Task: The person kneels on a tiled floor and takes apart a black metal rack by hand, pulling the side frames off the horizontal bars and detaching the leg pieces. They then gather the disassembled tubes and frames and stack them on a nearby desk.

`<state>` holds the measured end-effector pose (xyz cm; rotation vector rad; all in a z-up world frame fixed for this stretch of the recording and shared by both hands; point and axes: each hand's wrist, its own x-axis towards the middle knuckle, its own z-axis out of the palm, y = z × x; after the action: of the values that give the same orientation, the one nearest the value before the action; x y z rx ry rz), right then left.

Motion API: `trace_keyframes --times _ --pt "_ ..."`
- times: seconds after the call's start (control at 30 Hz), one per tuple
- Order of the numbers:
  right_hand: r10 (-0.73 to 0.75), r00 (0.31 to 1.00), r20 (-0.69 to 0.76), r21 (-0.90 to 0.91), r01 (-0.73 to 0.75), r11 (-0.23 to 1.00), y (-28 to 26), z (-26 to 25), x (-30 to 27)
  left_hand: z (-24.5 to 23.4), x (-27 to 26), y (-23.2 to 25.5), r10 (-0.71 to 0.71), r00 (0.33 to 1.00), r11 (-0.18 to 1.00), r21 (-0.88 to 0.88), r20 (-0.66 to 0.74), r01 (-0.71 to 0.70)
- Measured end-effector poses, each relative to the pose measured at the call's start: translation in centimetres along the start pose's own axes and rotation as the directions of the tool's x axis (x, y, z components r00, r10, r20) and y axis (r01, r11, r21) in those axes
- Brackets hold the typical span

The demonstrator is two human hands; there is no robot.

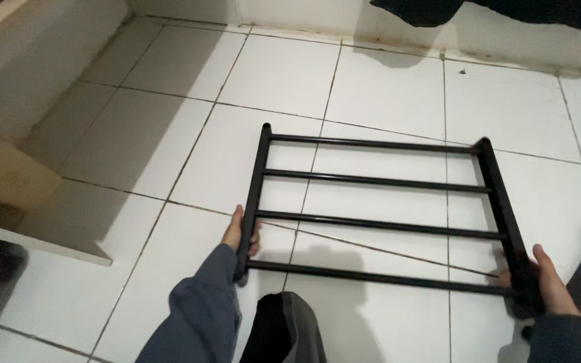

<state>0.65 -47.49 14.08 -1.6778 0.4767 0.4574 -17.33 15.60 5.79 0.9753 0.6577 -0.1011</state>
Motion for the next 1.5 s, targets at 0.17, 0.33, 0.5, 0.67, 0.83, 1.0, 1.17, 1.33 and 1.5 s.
trace_keyframes --times 0.17,0.33,0.5,0.67,0.83,1.0,1.17,1.33,1.5 --pt "-0.289 0.88 0.377 0.381 0.137 0.914 3.4 -2.1 1.3 0.0 -3.7 2.2 -0.077 0.981 0.987 -0.124 0.179 0.1" --pt "-0.219 0.973 0.069 0.136 0.208 0.969 3.1 -2.7 -0.5 3.2 -3.5 3.4 0.011 1.0 0.999 0.045 0.022 -0.012" --pt "-0.148 0.985 0.091 0.074 0.142 0.987 0.1 -1.2 -3.5 3.8 -4.9 5.5 0.064 0.996 0.997 0.053 -0.06 -0.061" --pt "-0.159 0.985 0.072 0.12 0.15 0.981 -4.8 -2.9 -5.3 4.3 -7.8 10.7 0.41 0.903 0.843 0.432 -0.13 -0.32" --pt "-0.545 0.829 0.127 0.296 0.493 0.818 -8.8 -2.3 -6.7 9.5 -8.5 15.1 0.557 0.824 0.831 0.093 -0.109 -0.549" --pt "-0.648 0.716 0.259 0.484 0.485 0.729 -9.9 -1.9 -8.5 9.7 -8.5 16.9 0.694 0.719 0.72 0.019 -0.019 -0.694" --pt "-0.644 0.761 0.081 0.493 0.531 0.689 -10.5 -1.5 -7.5 8.2 -9.4 17.3 0.475 0.878 0.88 -0.062 0.058 -0.472" --pt "-0.541 0.818 0.194 0.34 0.461 0.82 -9.4 -1.0 -7.1 8.2 -8.4 15.8 0.381 0.923 0.897 0.26 -0.049 -0.357" --pt "-0.368 0.92 0.133 0.392 0.292 0.873 -8.0 -0.3 -7.9 6.3 -5.3 14.1 0.414 0.91 0.822 0.435 -0.015 -0.367"
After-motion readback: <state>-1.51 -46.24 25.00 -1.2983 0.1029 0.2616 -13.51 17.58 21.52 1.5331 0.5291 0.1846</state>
